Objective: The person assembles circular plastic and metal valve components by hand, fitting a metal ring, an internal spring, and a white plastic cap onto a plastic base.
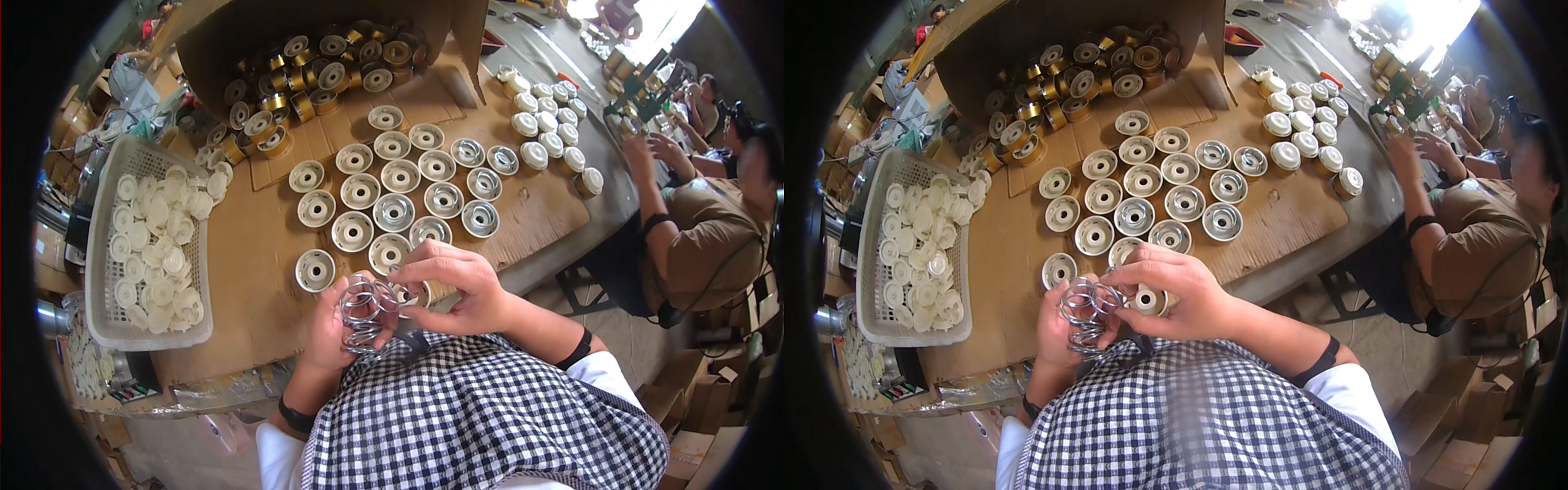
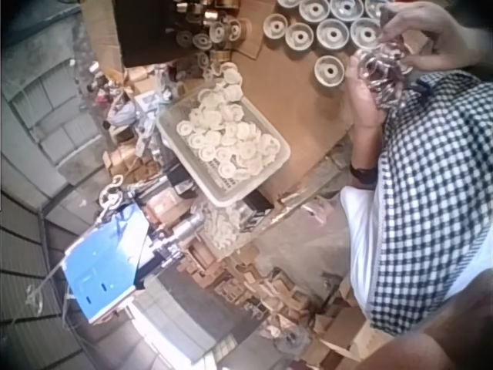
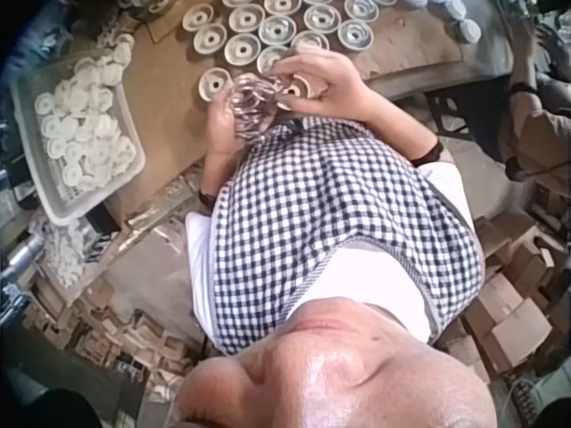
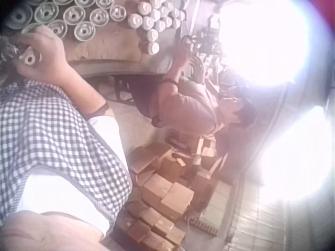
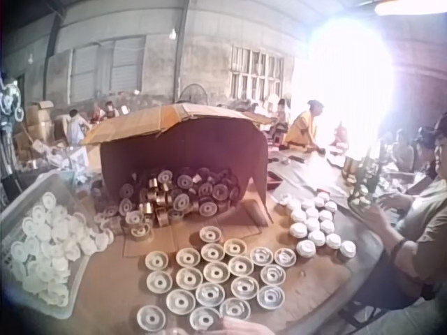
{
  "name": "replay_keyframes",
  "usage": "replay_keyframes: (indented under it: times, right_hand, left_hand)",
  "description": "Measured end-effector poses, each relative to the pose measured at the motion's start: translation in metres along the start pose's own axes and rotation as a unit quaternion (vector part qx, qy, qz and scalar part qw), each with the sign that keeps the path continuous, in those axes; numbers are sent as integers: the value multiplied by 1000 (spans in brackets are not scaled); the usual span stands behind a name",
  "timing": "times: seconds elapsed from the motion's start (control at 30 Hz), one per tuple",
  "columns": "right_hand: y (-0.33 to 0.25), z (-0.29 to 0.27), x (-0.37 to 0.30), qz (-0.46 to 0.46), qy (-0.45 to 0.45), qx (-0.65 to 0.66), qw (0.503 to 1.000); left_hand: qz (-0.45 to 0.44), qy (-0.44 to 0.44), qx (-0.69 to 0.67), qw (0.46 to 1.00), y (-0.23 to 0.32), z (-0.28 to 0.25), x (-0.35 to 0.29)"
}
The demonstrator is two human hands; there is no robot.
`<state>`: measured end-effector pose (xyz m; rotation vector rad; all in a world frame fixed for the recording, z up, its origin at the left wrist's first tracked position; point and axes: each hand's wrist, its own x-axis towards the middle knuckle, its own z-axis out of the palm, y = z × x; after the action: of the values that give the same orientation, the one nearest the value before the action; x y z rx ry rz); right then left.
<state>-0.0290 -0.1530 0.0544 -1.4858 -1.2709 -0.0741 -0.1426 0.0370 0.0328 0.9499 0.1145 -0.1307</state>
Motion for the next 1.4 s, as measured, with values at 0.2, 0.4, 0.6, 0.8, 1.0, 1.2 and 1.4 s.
replay_keyframes:
  times: [0.2,0.4,0.6,0.8,1.0,1.2,1.4]
  right_hand:
    - [2,7,-1,123,87,19,988]
    - [6,0,-10,381,-34,285,879]
    - [8,-11,-3,412,5,371,832]
    - [-3,-27,4,478,-49,441,758]
    - [-3,-29,-2,462,-26,464,755]
    - [-4,-17,-10,387,1,419,822]
    - [-5,-5,-12,256,36,278,925]
  left_hand:
    - [18,3,131,991,-8,5,2]
    - [69,-19,173,982,-3,2,4]
    - [269,111,330,898,-9,2,9]
    - [229,58,431,871,2,6,9]
    - [196,59,299,932,-3,17,9]
    - [218,76,340,912,0,22,13]
    - [29,83,176,981,-4,13,15]
